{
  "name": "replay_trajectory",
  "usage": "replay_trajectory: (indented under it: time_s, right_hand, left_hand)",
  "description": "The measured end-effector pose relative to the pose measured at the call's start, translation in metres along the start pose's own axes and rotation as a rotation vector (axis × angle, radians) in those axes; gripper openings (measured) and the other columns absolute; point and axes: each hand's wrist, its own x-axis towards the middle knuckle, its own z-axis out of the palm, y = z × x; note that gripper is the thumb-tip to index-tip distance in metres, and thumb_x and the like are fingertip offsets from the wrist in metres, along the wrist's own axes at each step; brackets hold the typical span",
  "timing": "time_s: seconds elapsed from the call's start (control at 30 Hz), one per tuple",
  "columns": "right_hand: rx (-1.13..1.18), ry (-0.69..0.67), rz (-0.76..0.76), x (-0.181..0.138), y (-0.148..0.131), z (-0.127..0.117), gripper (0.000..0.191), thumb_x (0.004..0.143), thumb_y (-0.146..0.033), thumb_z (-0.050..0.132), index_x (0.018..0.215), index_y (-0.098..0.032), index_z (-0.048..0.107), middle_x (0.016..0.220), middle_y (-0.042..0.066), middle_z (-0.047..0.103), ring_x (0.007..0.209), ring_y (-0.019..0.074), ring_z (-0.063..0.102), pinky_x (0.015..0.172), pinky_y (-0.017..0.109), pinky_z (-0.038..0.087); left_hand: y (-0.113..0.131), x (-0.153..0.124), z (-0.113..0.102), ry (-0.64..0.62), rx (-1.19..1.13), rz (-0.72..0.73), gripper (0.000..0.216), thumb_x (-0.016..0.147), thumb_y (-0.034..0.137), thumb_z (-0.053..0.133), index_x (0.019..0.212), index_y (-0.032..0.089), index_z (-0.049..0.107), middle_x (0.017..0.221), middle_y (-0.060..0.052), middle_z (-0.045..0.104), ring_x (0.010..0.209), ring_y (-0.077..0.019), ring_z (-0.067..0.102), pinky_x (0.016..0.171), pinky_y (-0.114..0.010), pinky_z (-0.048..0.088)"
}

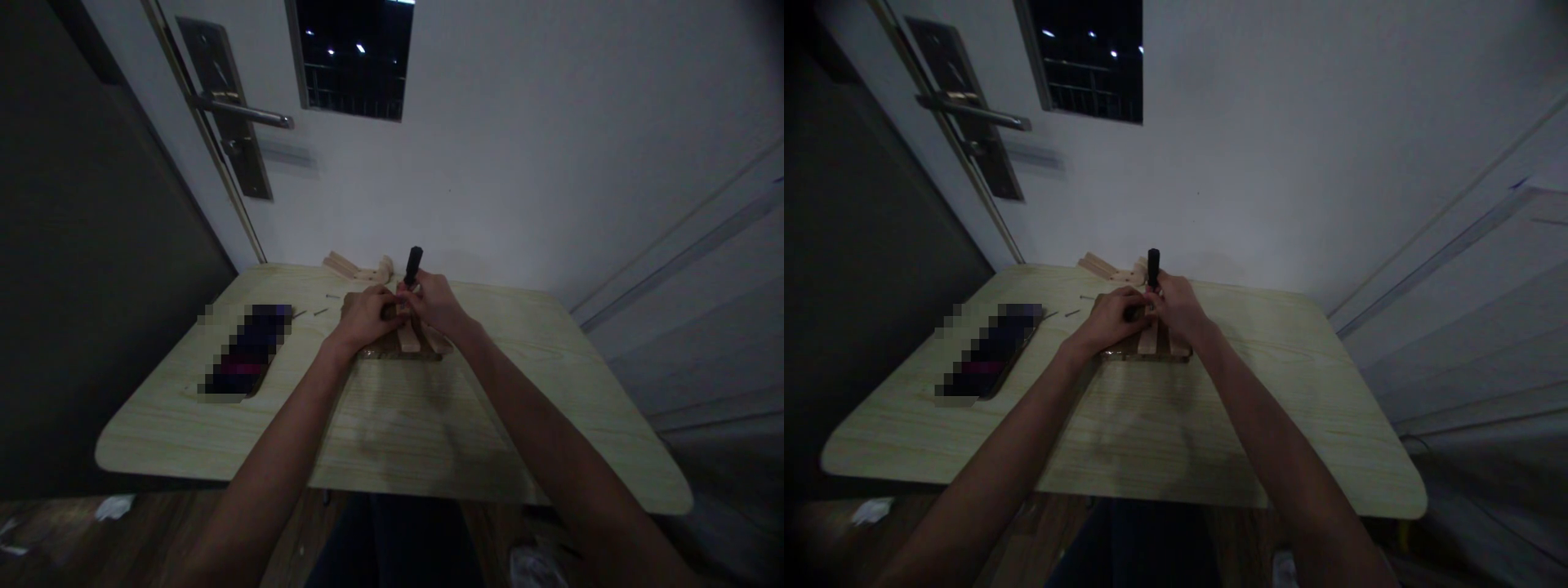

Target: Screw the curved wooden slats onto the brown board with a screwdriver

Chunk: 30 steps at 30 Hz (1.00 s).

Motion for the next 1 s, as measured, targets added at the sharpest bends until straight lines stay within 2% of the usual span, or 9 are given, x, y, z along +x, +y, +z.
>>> replay_trajectory:
  time_s: [0.53,1.0]
  right_hand:
    - [0.018,0.006,0.073,-0.002,-0.008,-0.001,0.014,0.079,-0.013,0.062,0.093,-0.014,0.065,0.083,0.008,0.071,0.072,0.0180,0.064,0.068,0.029,0.046]
    - [0.003,0.002,0.064,-0.003,-0.009,-0.002,0.018,0.079,-0.012,0.061,0.095,-0.013,0.068,0.083,0.008,0.071,0.073,0.0180,0.063,0.069,0.029,0.045]
  left_hand:
    - [0.001,0.000,-0.001,0.001,0.007,0.013,0.031,0.088,0.039,0.062,0.109,0.019,0.074,0.098,-0.008,0.067,0.089,-0.0205,0.065,0.082,-0.032,0.051]
    - [0.001,0.000,-0.002,-0.017,0.019,0.013,0.030,0.087,0.039,0.062,0.107,0.019,0.074,0.101,-0.008,0.067,0.092,-0.0217,0.065,0.084,-0.034,0.051]
